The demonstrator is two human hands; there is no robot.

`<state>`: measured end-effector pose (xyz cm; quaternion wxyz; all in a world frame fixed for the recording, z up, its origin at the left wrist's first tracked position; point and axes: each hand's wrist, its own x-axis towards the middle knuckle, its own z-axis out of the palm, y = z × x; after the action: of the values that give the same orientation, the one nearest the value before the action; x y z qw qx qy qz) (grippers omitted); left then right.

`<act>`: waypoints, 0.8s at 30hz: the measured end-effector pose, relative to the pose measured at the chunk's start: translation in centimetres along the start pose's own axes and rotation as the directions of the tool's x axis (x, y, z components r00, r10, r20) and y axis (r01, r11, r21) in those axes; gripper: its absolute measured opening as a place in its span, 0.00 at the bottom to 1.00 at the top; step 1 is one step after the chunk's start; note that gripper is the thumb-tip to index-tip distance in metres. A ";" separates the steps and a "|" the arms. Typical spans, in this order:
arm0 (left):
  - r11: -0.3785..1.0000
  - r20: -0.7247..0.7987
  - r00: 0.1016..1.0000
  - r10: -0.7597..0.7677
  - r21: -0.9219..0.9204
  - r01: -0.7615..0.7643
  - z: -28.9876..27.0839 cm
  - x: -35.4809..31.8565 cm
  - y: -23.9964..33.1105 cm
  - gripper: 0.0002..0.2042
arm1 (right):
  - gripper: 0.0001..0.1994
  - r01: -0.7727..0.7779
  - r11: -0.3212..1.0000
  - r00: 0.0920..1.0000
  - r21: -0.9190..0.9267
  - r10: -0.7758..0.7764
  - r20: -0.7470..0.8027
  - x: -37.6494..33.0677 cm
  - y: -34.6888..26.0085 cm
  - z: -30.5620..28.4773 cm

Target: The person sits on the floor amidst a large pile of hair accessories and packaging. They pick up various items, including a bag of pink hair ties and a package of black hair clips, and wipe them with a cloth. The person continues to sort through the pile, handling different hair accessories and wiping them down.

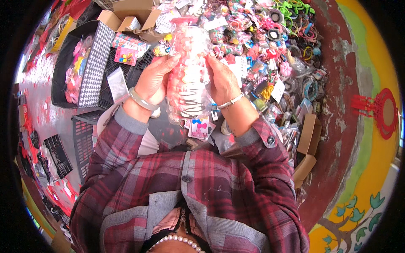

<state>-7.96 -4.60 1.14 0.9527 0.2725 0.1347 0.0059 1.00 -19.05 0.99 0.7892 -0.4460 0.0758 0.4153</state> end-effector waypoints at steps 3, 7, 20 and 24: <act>0.999 0.030 0.999 -0.042 0.023 0.042 -0.4 0.6 0.0 0.14 | 0.13 0.006 1.000 1.000 -0.028 -0.006 0.004 0.2 -0.1 -1.1; 0.998 -0.051 0.998 0.040 0.041 -0.038 -0.9 1.2 -0.2 0.13 | 0.10 0.044 0.999 0.992 -0.018 -0.042 0.119 0.9 -0.2 -1.3; 0.968 0.035 0.968 0.247 -0.060 -0.244 0.8 2.8 0.3 0.21 | 0.09 0.297 0.911 0.948 -0.287 -0.245 0.204 0.3 -2.1 -1.4; 0.971 -0.017 0.975 0.223 -0.081 -0.223 0.8 3.0 -0.1 0.21 | 0.12 0.398 0.858 0.913 -0.323 -0.335 0.234 -0.3 -2.2 -1.2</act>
<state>-4.88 -4.83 1.03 0.9559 0.2464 0.1065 0.1193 2.70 -20.72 1.84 0.7609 -0.5536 -0.1565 0.3001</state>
